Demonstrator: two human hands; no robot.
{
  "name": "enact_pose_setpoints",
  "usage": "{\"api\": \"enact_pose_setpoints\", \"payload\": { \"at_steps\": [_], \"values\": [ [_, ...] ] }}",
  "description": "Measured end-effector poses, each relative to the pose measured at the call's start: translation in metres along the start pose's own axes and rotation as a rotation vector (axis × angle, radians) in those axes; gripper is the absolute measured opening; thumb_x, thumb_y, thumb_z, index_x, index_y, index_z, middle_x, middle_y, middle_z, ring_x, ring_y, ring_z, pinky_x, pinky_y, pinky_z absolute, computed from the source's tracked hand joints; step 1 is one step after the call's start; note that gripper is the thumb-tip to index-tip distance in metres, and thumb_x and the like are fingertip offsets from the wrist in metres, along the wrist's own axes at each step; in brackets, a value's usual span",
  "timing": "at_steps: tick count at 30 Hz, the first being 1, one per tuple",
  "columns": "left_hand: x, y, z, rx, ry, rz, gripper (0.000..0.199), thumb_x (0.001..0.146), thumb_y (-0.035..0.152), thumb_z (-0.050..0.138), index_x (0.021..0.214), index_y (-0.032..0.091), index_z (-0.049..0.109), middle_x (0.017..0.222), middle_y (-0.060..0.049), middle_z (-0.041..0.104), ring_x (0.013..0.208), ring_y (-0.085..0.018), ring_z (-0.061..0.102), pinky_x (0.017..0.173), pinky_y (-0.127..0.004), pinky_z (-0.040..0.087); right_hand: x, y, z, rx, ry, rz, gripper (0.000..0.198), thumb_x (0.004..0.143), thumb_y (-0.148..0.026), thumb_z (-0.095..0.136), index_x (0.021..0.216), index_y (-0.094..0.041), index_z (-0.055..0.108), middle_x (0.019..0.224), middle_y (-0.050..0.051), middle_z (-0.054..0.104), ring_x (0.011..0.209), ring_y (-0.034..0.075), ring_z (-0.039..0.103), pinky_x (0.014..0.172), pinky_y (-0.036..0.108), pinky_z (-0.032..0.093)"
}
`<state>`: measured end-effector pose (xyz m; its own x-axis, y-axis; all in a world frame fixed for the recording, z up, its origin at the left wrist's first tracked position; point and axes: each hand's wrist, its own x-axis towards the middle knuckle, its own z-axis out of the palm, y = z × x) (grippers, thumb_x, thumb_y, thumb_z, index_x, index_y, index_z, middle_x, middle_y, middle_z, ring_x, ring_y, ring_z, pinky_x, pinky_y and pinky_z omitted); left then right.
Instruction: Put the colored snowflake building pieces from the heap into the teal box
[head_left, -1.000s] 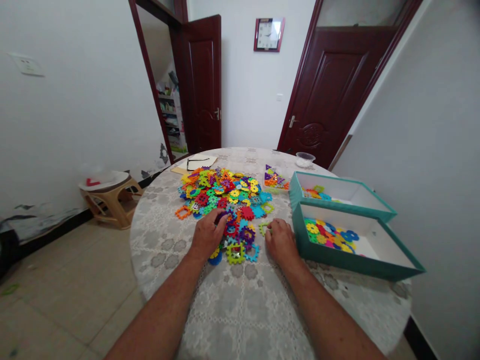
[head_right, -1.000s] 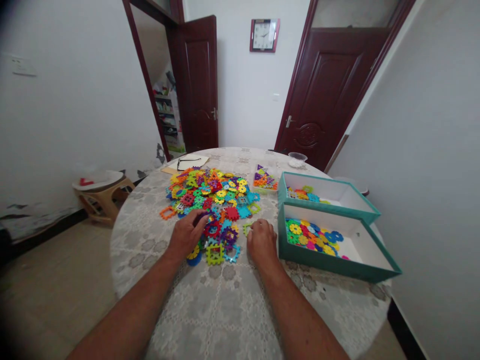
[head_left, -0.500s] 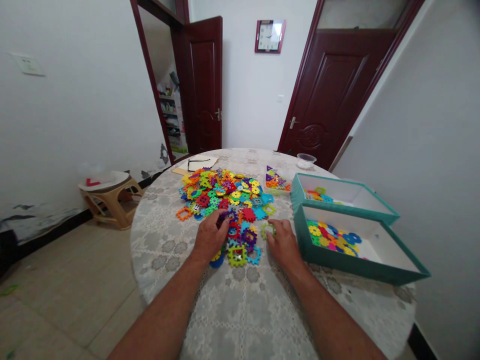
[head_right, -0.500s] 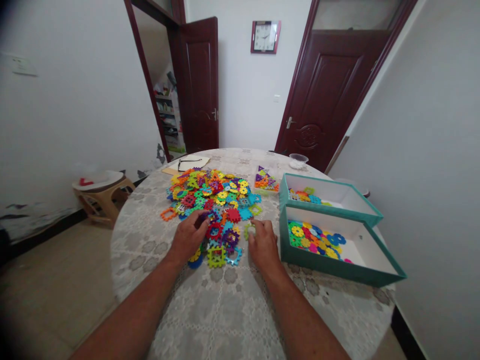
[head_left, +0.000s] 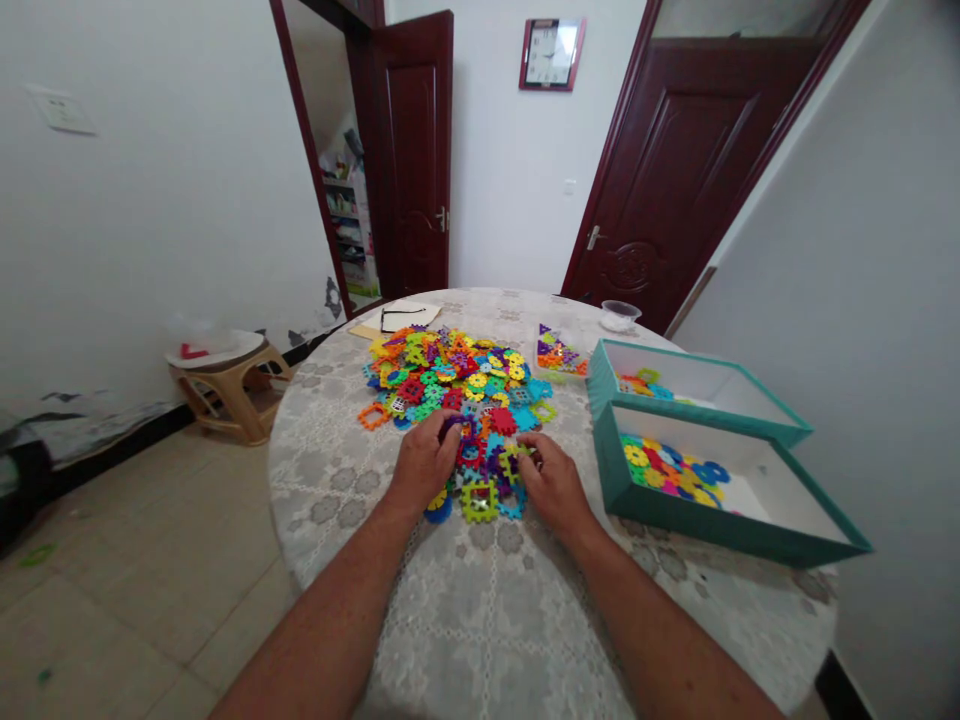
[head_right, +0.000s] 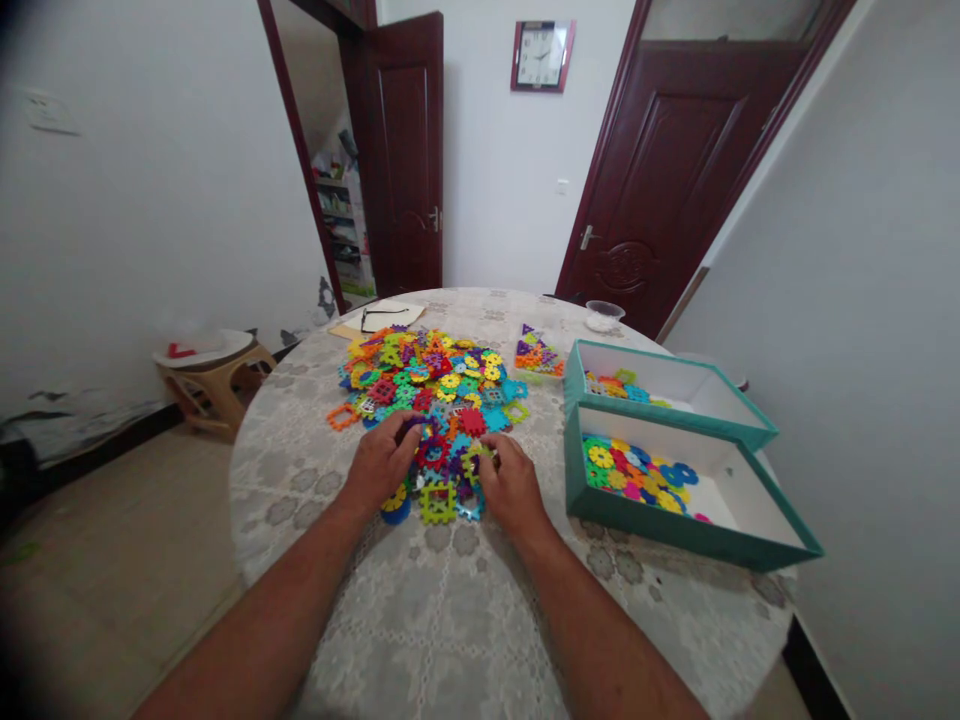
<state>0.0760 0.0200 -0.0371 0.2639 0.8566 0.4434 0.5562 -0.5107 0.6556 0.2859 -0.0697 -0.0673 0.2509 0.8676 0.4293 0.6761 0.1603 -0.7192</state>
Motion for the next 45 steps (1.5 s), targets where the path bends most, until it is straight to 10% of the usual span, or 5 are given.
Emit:
{"api": "enact_pose_setpoints", "payload": {
  "at_steps": [25, 31, 37, 45],
  "values": [
    [-0.005, 0.001, 0.006, 0.353, -0.229, -0.035, 0.035, 0.096, 0.038, 0.062, 0.128, 0.026, 0.066, 0.120, -0.008, 0.077, 0.110, -0.026, 0.071, 0.095, -0.035, 0.052, 0.007, 0.011, 0.008, -0.100, -0.095, 0.009, 0.030, 0.089, -0.017, 0.058, 0.114, -0.020, 0.075, 0.112, 0.010, 0.075, 0.106, 0.024, 0.068, 0.098, 0.035, 0.051],
    [-0.006, 0.001, 0.002, 0.314, -0.253, -0.010, 0.036, 0.096, 0.037, 0.062, 0.130, 0.025, 0.066, 0.123, -0.010, 0.076, 0.115, -0.028, 0.071, 0.099, -0.038, 0.052, 0.010, 0.013, 0.002, -0.024, -0.031, 0.065, 0.026, 0.084, -0.022, 0.056, 0.101, -0.020, 0.076, 0.102, 0.008, 0.074, 0.098, 0.025, 0.067, 0.091, 0.035, 0.050],
    [-0.008, 0.005, -0.010, 0.276, -0.394, 0.148, 0.080, 0.079, 0.058, 0.082, 0.148, 0.026, 0.056, 0.139, -0.013, 0.069, 0.128, -0.035, 0.064, 0.110, -0.047, 0.049, 0.009, 0.011, -0.004, 0.092, 0.009, 0.174, 0.023, 0.084, -0.030, 0.053, 0.096, -0.020, 0.070, 0.093, 0.004, 0.072, 0.084, 0.022, 0.063, 0.077, 0.031, 0.046],
    [-0.011, 0.007, -0.006, 0.277, -0.406, 0.196, 0.072, 0.081, 0.053, 0.081, 0.143, 0.025, 0.059, 0.136, -0.013, 0.069, 0.124, -0.035, 0.065, 0.107, -0.049, 0.051, 0.010, 0.005, -0.011, 0.099, 0.043, 0.257, 0.025, 0.088, -0.043, 0.055, 0.095, -0.022, 0.066, 0.086, 0.001, 0.071, 0.080, 0.022, 0.063, 0.073, 0.030, 0.043]
  ]
}}
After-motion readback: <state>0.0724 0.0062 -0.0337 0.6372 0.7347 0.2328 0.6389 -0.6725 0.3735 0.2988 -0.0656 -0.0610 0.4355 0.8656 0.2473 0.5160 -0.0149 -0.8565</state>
